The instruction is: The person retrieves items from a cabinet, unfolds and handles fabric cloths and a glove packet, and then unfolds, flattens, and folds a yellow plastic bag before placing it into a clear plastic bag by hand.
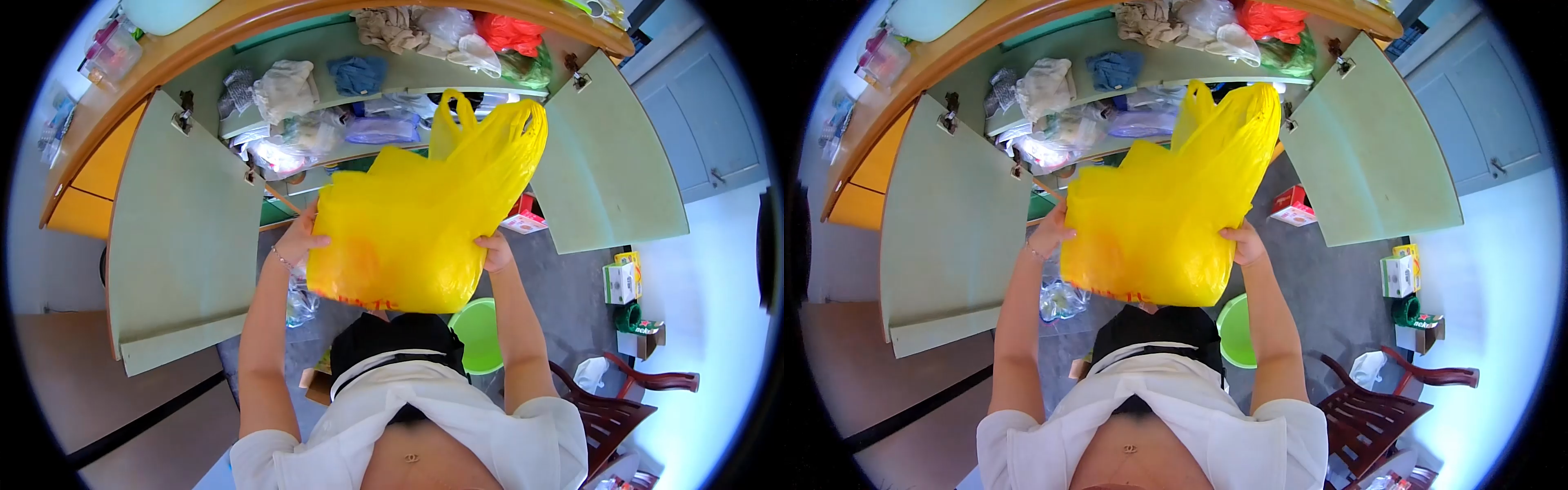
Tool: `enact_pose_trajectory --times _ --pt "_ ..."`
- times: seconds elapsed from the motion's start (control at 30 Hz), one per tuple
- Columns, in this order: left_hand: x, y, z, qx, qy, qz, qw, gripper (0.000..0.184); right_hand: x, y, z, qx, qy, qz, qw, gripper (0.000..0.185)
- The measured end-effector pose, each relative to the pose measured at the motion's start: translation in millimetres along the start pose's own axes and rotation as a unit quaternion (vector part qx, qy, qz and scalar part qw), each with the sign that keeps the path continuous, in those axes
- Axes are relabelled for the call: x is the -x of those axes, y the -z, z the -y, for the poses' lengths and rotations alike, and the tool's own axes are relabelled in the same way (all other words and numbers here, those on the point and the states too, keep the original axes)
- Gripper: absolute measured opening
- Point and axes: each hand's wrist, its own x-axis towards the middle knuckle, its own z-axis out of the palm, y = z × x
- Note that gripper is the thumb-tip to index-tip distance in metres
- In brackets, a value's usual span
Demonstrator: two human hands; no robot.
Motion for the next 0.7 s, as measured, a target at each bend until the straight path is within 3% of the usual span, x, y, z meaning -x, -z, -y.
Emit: enact_pose_trajectory --times 0.13,0.23,0.33,0.43,0.53,0.67,0.7 --pt "-12 -10 10 -0.011 0.016 0.175 0.984 0.099 12 7 -9 -0.055 0.02 0.103 0.993 0.064" --pt "-21 -19 17 0.045 0.005 0.186 0.981 0.092 15 4 -16 -0.097 0.01 0.05 0.994 0.068" --pt "-29 -29 29 0.11 -0.003 0.181 0.977 0.063 20 20 -18 -0.154 -0.019 0.05 0.987 0.068" --pt "-21 -31 28 0.085 0.026 0.004 0.996 0.038 33 32 -16 -0.129 -0.014 0.034 0.991 0.067" --pt "-4 -32 18 0.011 -0.045 -0.079 0.996 0.02 44 27 -5 0.015 0.033 -0.005 0.999 0.068" --pt "6 -29 15 -0.158 -0.135 -0.111 0.972 0.019 42 11 16 0.254 0.087 -0.052 0.962 0.074" --pt "7 -32 13 -0.188 -0.152 -0.113 0.964 0.019 41 13 20 0.284 0.061 -0.072 0.954 0.074"
